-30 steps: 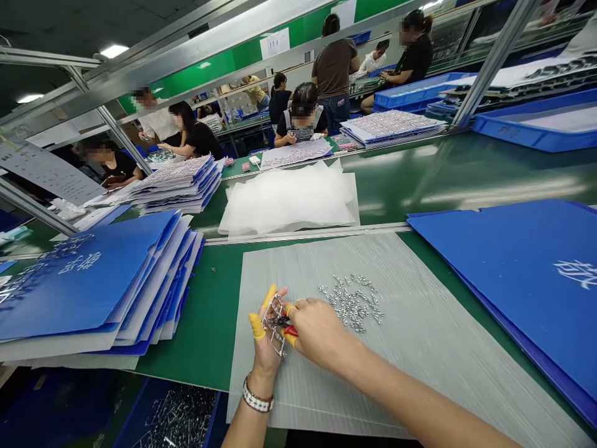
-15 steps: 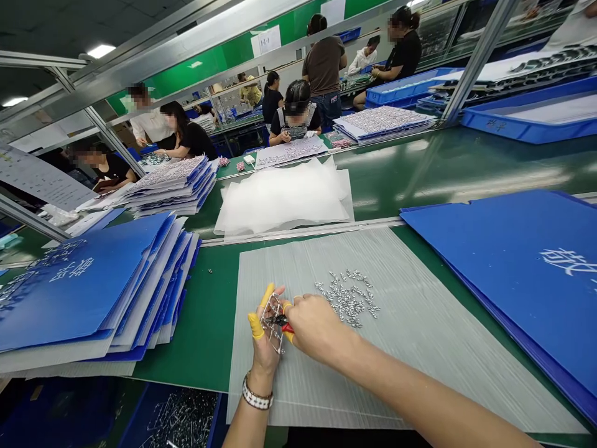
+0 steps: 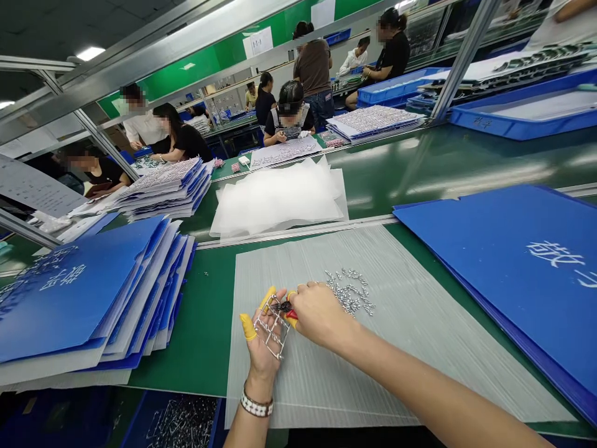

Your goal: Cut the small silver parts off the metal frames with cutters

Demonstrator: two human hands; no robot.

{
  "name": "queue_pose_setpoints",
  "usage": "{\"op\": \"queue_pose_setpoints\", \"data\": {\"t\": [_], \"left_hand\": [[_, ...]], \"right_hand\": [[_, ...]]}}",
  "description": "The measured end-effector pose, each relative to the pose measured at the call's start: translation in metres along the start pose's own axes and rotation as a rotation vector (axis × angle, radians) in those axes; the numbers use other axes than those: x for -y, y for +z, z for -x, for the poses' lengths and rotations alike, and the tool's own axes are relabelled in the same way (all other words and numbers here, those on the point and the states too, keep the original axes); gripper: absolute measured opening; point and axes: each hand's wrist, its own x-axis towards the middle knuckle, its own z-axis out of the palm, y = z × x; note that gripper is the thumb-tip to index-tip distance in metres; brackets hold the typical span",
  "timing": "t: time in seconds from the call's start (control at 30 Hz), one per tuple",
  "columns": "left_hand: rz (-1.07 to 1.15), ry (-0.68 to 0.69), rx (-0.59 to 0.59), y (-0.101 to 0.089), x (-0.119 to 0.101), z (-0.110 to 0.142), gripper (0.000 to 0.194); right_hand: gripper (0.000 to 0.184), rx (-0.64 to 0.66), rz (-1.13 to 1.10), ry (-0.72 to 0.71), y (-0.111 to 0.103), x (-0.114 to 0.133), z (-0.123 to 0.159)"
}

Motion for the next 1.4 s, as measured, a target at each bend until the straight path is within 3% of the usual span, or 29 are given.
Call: {"op": "queue_pose_setpoints", "data": {"t": [0.67, 1.4], "left_hand": [[-0.090, 0.025, -0.006, -0.0048, 0.0041, -0.0004, 0.078], [-0.077, 0.050, -0.003, -0.0034, 0.0076, -0.0010, 0.072]], "right_hand": [[0.025, 0.094, -0.035, 0.012, -0.0038, 0.0004, -0.0032], [0.020, 0.098, -0.012, -0.007, -0.0053, 0.0010, -0.0022]]}}
